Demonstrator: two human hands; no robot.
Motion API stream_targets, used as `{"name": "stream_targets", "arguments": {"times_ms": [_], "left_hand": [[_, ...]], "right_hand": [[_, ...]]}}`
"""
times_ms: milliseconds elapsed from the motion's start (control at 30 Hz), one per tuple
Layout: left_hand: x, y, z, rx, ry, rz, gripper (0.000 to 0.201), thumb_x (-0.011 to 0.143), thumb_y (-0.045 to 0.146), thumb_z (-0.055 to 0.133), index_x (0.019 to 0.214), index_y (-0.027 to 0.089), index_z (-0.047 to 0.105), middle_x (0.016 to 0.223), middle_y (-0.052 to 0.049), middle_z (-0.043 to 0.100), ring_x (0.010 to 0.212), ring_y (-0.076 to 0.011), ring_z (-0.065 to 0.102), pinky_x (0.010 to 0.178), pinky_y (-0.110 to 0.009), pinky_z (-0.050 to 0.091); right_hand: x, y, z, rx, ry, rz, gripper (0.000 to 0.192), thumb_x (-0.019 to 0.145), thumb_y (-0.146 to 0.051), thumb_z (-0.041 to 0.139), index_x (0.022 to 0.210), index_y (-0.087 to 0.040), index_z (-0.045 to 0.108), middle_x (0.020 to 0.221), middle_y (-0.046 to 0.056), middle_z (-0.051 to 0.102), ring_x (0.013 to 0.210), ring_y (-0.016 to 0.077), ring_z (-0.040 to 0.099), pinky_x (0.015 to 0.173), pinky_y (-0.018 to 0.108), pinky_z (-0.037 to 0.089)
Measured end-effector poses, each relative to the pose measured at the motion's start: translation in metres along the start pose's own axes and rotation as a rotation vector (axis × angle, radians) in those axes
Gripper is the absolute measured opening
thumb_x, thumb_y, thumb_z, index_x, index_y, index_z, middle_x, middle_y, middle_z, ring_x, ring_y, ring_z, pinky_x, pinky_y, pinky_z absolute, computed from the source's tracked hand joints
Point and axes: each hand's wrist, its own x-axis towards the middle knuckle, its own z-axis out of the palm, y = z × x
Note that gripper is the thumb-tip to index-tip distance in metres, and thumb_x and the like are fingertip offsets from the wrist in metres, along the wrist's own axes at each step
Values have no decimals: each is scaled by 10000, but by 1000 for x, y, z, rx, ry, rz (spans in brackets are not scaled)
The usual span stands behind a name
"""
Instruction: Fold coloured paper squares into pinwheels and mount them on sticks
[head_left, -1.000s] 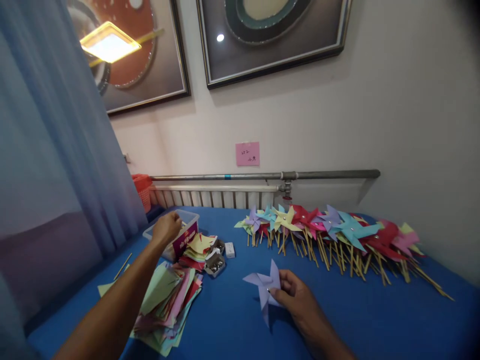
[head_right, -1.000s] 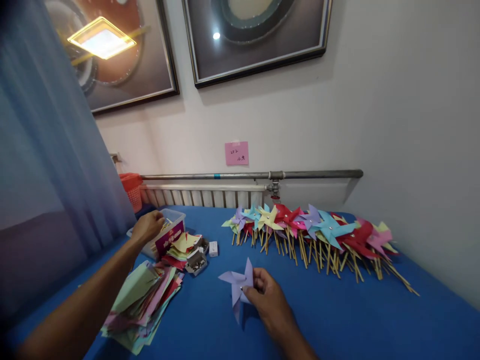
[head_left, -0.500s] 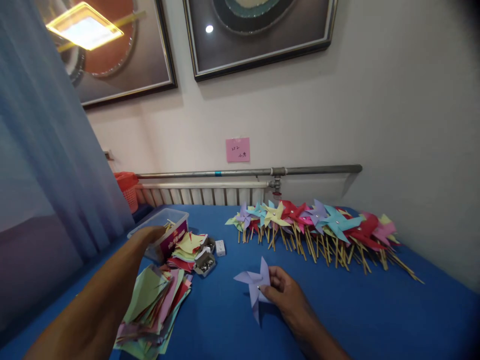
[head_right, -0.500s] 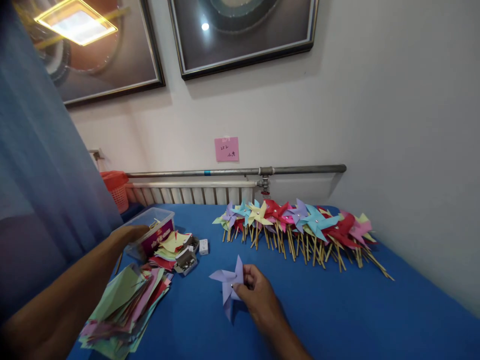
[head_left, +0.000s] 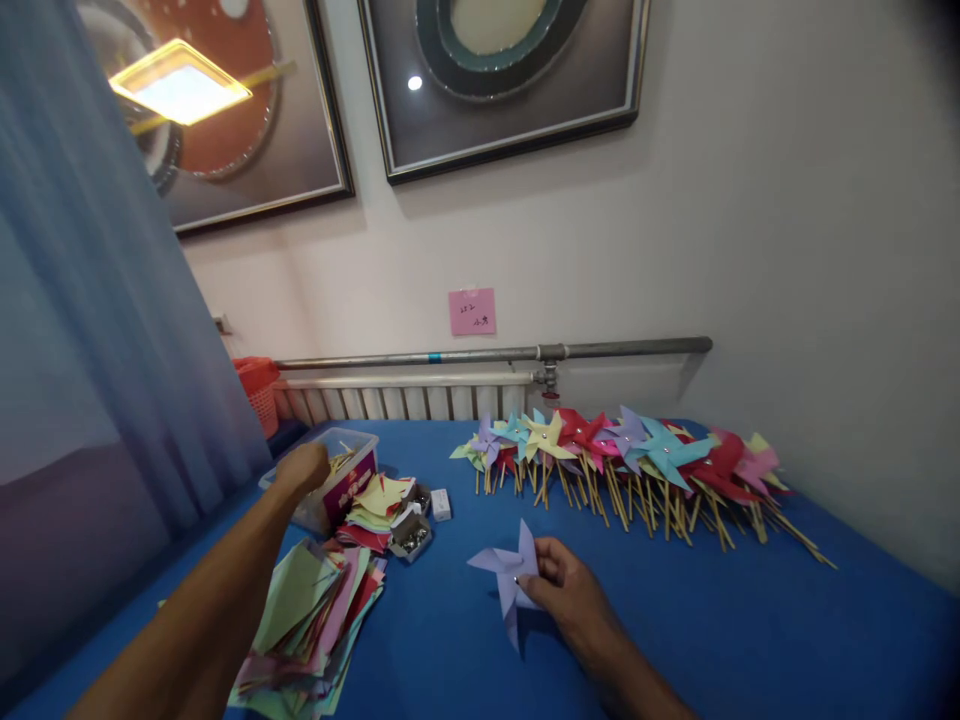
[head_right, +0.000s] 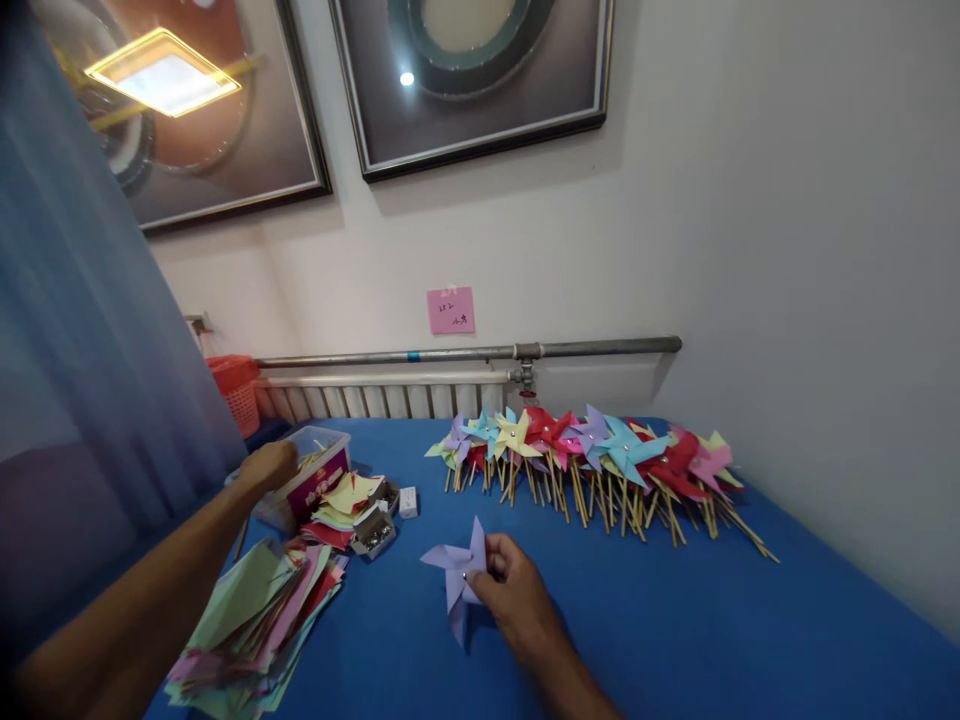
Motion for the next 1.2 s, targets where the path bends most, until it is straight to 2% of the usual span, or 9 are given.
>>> {"name": "stream_targets", "arguments": {"times_ms": [167,300,367,500,633,767,900,1000,1200], "left_hand": [[-21,13,-17,127,67,-75,253,789,261,527,925,133,698,958,-243,731,1040,-410,668,872,-477,478],[-49,19,-16,77,78,-91,241,797,318,528,842,143,687,925,-239,730,998,-426,673,841,-485,476],[-64,24,-10,-8,74,-74,272,840,360,481,831,169,674,877,-175,736,945,-364,691,801,-417,490],[-94,46,4,-245,32,-9,393,919,421,317,907,192,636,747,-50,707,706,-208,674,649,-284,493],[-121,83,21,-883,-142,162,259,791,431,555,823,182,617,751,-27,702,689,-157,643,685,-256,500],[-130,118,49,-1132,-352,-27,202,687,364,625,763,186,565,705,-27,690,599,-146,626,593,-245,468],[-133,136,85,-1067,-351,-75,123,751,326,541,755,203,533,544,43,566,407,-95,412,450,-210,278],[-141,134,101,-919,-380,53,183,837,347,507,810,192,601,497,58,490,458,-118,424,488,-225,259],[-155,121,95,-365,-505,334,216,868,245,496,690,186,604,610,15,529,614,-139,490,580,-257,234]], "right_hand": [[-2,-4,1,11,-17,-31,297,626,-281,717,904,-192,658,796,52,768,736,236,705,696,327,507],[-1,-4,1,18,4,-34,295,622,-272,715,902,-194,667,783,55,770,735,247,715,699,340,524],[0,-3,2,16,5,-29,296,616,-273,719,897,-193,670,784,60,770,754,259,722,697,343,528],[-1,-5,2,18,13,-34,293,620,-277,726,895,-196,668,793,63,771,766,260,722,705,345,528],[-5,-15,-1,11,6,-35,293,633,-275,738,902,-190,661,804,62,773,772,256,724,731,348,529],[-5,-20,-6,30,14,-37,306,648,-282,751,925,-194,656,830,62,778,802,259,728,754,352,533],[1,-13,-10,50,30,-40,323,621,-293,779,902,-202,650,825,61,776,773,257,723,735,354,532],[5,-6,-13,64,76,-66,352,623,-312,787,929,-200,654,856,67,776,805,256,723,753,353,530],[4,-8,-14,84,123,-87,410,617,-365,829,946,-189,658,901,77,775,831,249,718,754,340,527]]}}
